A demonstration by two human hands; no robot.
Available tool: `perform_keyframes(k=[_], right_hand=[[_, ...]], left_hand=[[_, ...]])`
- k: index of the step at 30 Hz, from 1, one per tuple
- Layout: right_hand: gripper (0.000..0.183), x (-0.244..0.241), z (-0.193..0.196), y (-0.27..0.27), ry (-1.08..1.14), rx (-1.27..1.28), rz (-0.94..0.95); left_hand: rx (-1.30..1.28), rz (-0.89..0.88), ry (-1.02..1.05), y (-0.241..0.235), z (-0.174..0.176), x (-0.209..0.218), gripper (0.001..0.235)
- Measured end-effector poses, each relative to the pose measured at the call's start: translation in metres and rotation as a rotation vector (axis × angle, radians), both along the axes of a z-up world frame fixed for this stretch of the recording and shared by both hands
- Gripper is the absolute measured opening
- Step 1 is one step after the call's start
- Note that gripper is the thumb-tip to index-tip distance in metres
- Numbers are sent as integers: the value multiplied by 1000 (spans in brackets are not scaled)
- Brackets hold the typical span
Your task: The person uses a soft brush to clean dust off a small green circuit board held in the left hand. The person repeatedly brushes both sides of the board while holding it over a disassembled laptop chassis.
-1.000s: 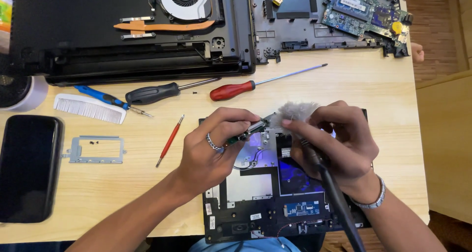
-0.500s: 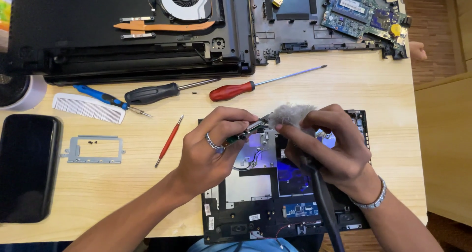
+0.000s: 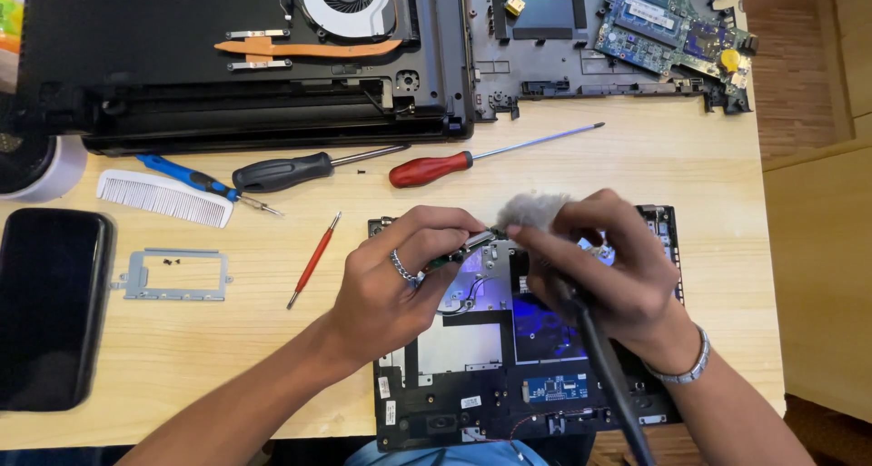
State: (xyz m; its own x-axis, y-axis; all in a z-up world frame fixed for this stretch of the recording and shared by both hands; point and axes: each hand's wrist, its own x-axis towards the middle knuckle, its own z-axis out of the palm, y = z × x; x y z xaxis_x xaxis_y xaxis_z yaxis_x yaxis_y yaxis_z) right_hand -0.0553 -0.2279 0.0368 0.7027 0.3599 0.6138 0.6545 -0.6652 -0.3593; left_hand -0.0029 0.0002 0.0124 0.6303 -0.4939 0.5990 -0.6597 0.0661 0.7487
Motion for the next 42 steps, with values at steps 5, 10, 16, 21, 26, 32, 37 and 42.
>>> perform_keyframes(k=[5, 10, 16, 21, 26, 32, 37, 42], right_hand=[[18, -14, -6, 1, -57, 13, 57], [21, 1, 0, 6, 84, -30, 104], [13, -5, -3, 5, -68, 58, -170], [21, -5, 9, 13, 141, -87, 90], [21, -12, -1, 5, 53, -60, 56], [15, 0, 0, 11, 38, -39, -18], [13, -10, -4, 11, -154, -40, -137], [20, 3, -13, 3, 31, -59, -96]], left_hand=[[39, 28, -12, 1, 2, 1, 12], [16, -27, -1, 3, -2, -1, 18], [32, 95, 11, 1, 0, -2, 14], [24, 108, 274, -3, -9, -12, 15], [8, 131, 382, -2, -9, -8, 9], [2, 58, 378, 0, -7, -9, 12], [34, 98, 426, -1, -11, -10, 9], [-49, -3, 503, -1, -9, -8, 9]])
